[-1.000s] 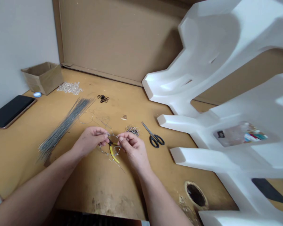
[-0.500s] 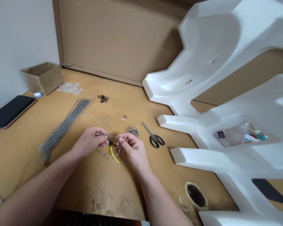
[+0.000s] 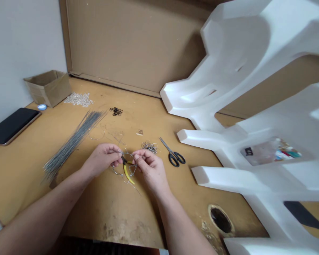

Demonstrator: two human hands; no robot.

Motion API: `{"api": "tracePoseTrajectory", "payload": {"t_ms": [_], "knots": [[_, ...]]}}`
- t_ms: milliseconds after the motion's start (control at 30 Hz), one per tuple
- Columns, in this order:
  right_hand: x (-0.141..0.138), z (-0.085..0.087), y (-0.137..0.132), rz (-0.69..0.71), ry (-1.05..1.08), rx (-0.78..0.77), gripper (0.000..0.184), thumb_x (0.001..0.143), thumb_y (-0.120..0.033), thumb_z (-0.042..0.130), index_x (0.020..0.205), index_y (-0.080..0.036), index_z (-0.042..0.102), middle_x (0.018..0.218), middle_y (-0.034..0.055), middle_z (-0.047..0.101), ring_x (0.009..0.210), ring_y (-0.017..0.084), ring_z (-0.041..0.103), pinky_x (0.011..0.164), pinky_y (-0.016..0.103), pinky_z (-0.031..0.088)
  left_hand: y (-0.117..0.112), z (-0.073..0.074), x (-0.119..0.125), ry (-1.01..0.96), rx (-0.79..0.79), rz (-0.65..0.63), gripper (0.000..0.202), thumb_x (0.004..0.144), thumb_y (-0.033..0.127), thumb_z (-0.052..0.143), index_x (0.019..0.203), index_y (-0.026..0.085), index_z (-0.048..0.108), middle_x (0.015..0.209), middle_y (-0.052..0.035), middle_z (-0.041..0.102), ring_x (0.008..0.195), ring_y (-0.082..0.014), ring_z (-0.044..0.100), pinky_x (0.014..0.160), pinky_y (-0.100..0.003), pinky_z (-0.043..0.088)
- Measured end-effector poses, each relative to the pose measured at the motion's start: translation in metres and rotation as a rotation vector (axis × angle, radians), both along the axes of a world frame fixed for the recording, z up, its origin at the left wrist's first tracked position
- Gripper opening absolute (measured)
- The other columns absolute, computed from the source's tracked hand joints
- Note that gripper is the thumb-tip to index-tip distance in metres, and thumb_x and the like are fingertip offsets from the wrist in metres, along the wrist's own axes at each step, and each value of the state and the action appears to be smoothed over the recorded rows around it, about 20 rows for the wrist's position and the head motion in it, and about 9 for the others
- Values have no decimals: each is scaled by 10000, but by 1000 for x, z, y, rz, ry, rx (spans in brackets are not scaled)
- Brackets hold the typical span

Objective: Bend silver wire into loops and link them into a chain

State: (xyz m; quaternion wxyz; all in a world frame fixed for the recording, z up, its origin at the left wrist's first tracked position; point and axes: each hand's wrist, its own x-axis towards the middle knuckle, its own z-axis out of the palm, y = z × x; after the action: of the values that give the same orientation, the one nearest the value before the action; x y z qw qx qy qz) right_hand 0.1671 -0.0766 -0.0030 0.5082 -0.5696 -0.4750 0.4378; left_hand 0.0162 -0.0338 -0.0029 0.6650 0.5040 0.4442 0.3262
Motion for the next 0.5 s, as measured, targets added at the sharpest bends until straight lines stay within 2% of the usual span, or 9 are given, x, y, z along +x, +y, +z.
{"api": "tracePoseTrajectory", "payload": {"t_ms": [300, 500], "knots": [[1, -1, 1, 26, -35, -14, 111, 689, -292, 580, 685, -182, 587, 547, -35, 519, 475, 88, 411, 487, 232, 336, 0, 3, -1, 2, -21, -10, 80, 579, 231, 555, 611, 160, 538, 525, 14, 593, 461, -80, 484, 487, -212, 355], [-3, 2, 1, 119, -83, -59, 127, 650, -284, 609, 710, -175, 583, 620, -17, 531, 570, 111, 463, 544, 250, 371, -1, 2, 0, 29, -12, -87, 86, 592, 240, 551, 597, 156, 534, 497, 28, 566, 441, -70, 466, 479, -205, 351]]}}
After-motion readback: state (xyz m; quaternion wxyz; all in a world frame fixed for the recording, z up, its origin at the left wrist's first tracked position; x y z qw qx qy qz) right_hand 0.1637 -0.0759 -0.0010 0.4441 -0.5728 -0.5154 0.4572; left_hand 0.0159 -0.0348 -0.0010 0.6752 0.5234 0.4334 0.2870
